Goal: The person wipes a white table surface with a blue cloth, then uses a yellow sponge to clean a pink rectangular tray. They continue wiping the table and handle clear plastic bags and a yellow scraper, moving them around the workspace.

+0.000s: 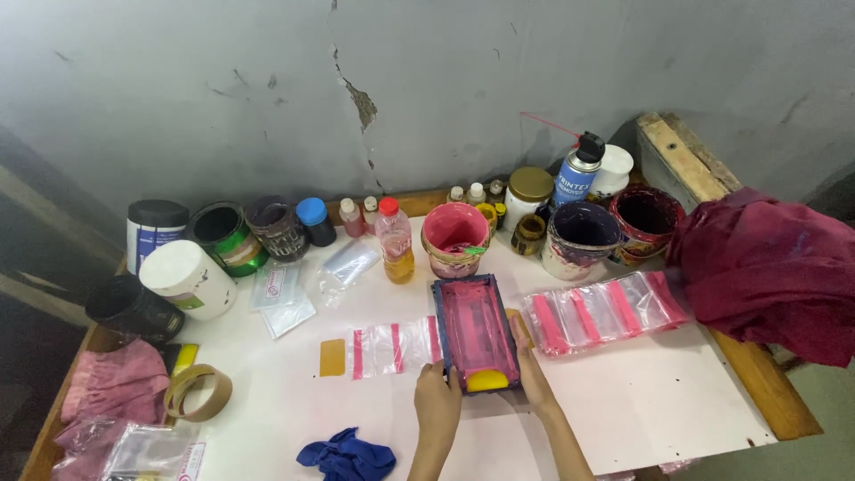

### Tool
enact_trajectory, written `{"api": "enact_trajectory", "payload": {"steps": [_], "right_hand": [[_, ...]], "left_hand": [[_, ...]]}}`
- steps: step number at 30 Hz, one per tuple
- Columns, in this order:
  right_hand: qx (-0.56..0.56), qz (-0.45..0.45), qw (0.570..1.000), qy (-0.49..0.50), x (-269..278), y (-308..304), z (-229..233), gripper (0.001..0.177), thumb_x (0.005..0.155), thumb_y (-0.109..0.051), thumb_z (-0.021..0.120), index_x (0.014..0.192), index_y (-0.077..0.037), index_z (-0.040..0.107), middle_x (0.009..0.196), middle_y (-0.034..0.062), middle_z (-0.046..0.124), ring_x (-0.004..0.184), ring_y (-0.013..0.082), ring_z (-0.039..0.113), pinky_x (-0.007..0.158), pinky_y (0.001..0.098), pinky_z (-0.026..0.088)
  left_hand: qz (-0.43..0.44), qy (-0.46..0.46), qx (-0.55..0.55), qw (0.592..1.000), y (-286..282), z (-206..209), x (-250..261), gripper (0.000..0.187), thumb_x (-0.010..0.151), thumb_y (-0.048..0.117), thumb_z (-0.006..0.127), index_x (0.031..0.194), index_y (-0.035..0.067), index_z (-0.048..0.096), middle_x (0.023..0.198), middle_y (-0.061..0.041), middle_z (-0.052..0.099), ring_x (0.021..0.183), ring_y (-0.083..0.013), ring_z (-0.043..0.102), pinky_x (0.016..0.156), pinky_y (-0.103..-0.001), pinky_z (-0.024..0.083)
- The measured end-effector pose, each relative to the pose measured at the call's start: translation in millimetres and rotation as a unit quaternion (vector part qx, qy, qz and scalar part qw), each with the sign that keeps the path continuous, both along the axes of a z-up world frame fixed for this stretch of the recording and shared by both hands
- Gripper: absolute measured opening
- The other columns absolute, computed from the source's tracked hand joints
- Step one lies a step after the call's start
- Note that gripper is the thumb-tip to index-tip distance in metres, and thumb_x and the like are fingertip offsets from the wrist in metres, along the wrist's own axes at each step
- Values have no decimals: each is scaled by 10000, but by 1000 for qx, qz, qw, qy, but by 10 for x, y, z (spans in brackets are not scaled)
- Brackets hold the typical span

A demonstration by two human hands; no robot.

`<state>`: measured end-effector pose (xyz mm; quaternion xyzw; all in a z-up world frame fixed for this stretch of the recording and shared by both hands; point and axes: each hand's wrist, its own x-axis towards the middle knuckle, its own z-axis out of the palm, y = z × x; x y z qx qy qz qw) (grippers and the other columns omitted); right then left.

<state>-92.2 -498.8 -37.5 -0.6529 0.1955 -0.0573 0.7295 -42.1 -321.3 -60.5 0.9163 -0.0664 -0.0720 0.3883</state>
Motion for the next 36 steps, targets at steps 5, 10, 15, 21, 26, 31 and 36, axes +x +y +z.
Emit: {"api": "enact_trajectory", "payload": {"steps": [5,10,15,21,26,31,36], "right_hand": [[71,-6,997,13,22,-49,61,968,782,-745,240,1639,-311,118,1743,-65,136,1601,174,156,1253,454,273],[98,-8,994,42,59,-89,97,1031,723,-783,226,1641,-331,103,1739,-42,173,1598,193,184,1251,482,286],[135,-3,991,12,96,-97,62,991,775,-740,271,1641,-308,62,1744,-40,104,1593,187,164,1243,479,295],[67,12,997,41,123,-162,-110,987,774,-779,210,1640,-337,40,1748,-23,74,1608,183,89,1275,466,188],[6,14,997,77,129,-104,20,993,762,-784,216,1638,-363,15,1750,-33,79,1614,190,82,1276,490,182],[3,16,998,67,130,-117,-6,983,772,-778,219,1638,-358,20,1749,-27,81,1613,188,79,1276,491,178],[-7,6,996,84,142,-106,40,1042,720,-830,173,1640,-357,52,1747,-31,91,1613,190,67,1283,517,100]], "left_hand": [[0,-1,1,1000,-31,7,1,235,1000,222,558,1094,66,708,947,-133,694,883,-330,682,764,-444,562],[-2,7,6,1000,-49,18,10,237,1006,206,556,1102,49,704,967,-142,691,896,-332,683,771,-438,566],[-2,4,1,1000,-40,-3,47,212,1005,202,551,1033,59,704,909,-132,676,848,-321,678,736,-437,556],[2,3,8,1000,-47,-71,57,225,1001,204,549,1071,53,701,935,-141,672,865,-344,669,741,-462,550],[2,17,2,1000,-34,93,36,235,1014,199,557,1101,42,709,922,-132,679,841,-311,684,730,-415,574],[6,26,-6,1000,-42,127,29,219,1009,184,566,1094,45,712,931,-132,684,849,-309,688,744,-416,576],[7,41,-15,999,-43,172,21,250,1012,199,580,1160,45,709,961,-128,692,874,-299,701,762,-405,596]]}}
